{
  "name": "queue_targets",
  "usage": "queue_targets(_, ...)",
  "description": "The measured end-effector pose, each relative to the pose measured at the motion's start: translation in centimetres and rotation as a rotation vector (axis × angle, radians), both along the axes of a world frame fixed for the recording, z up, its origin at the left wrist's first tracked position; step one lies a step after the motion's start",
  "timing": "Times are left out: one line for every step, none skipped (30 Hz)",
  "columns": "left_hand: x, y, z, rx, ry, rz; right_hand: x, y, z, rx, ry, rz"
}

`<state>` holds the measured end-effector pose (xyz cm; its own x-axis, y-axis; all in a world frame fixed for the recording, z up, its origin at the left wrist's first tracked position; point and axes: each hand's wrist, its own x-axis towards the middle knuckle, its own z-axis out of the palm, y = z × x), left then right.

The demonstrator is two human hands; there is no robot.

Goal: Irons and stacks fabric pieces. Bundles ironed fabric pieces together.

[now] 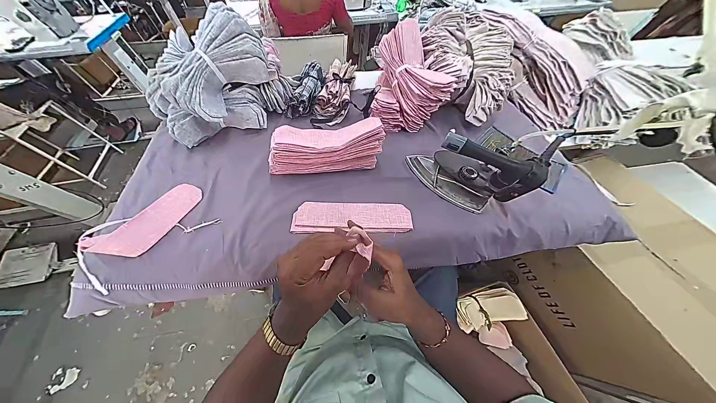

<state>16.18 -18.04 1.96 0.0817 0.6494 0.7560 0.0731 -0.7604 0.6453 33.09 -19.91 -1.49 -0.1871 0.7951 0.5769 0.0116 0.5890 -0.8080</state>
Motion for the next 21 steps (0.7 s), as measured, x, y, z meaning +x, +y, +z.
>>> queue_targets(-0.2,0.1,0.1,0.004,-0.001,-0.011,-0.1,0.1,-0.1,-0.008,0.059,-0.032)
queue_targets(-0.7,0.1,0.2,0.021,0.026,0.015,0.0,0.2,-0.1,-0.019,0.106,-0.065)
queue_targets(-1.3,0.2,0.1,0.052,0.074,0.078,0.4,0.5,0.0,-0.007,0.115,-0.120)
queue_targets(-1.7,0.4,-0.2,0.093,0.128,0.166,0.7,0.8,0.1,0.027,0.087,-0.200)
queue_targets(-1.8,0.5,-0.7,0.135,0.163,0.240,0.9,0.9,0.2,0.058,0.025,-0.275)
queue_targets(-1.5,0.5,-1.2,0.170,0.174,0.297,1.0,0.9,0.3,0.077,-0.050,-0.327)
queue_targets(-1.1,0.4,-1.5,0.187,0.173,0.332,0.9,0.9,0.2,0.089,-0.139,-0.367)
queue_targets(-0.7,0.5,-1.6,0.184,0.183,0.345,0.8,0.9,0.2,0.109,-0.234,-0.406)
queue_targets(-0.4,0.5,-1.5,0.154,0.234,0.347,0.7,0.9,0.2,0.141,-0.314,-0.437)
queue_targets(-0.2,0.3,-1.6,0.114,0.308,0.339,0.5,0.6,0.2,0.183,-0.388,-0.459)
queue_targets(-0.1,0.3,-1.7,0.093,0.365,0.327,0.3,0.1,0.2,0.228,-0.455,-0.472)
queue_targets(0.0,0.3,-1.8,0.097,0.387,0.313,0.0,-0.3,0.1,0.272,-0.515,-0.481)
queue_targets(-0.1,0.3,-1.8,0.107,0.354,0.280,-0.1,-0.7,0.1,0.304,-0.561,-0.470)
queue_targets(-0.4,0.4,-1.7,0.121,0.277,0.240,0.0,-0.9,0.1,0.317,-0.586,-0.453)
queue_targets(-0.9,0.5,-1.3,0.128,0.191,0.200,0.3,-0.9,0.1,0.319,-0.582,-0.445)
queue_targets(-1.7,0.6,-0.8,0.135,0.103,0.172,1.0,-0.9,0.0,0.310,-0.561,-0.451)
queue_targets(-2.8,0.8,-0.3,0.142,0.037,0.169,2.1,-0.7,0.0,0.290,-0.528,-0.467)
queue_targets(-4.1,1.2,0.0,0.153,0.007,0.213,3.5,-0.3,-0.1,0.265,-0.477,-0.496)
queue_targets(-5.3,1.7,-0.2,0.159,0.008,0.281,4.9,0.4,-0.4,0.244,-0.402,-0.538)
queue_targets(-6.1,2.3,-0.8,0.146,0.029,0.331,6.0,1.1,-0.8,0.237,-0.328,-0.569)
queue_targets(-6.0,2.7,-1.6,0.120,0.057,0.334,6.5,1.5,-1.1,0.244,-0.266,-0.594)
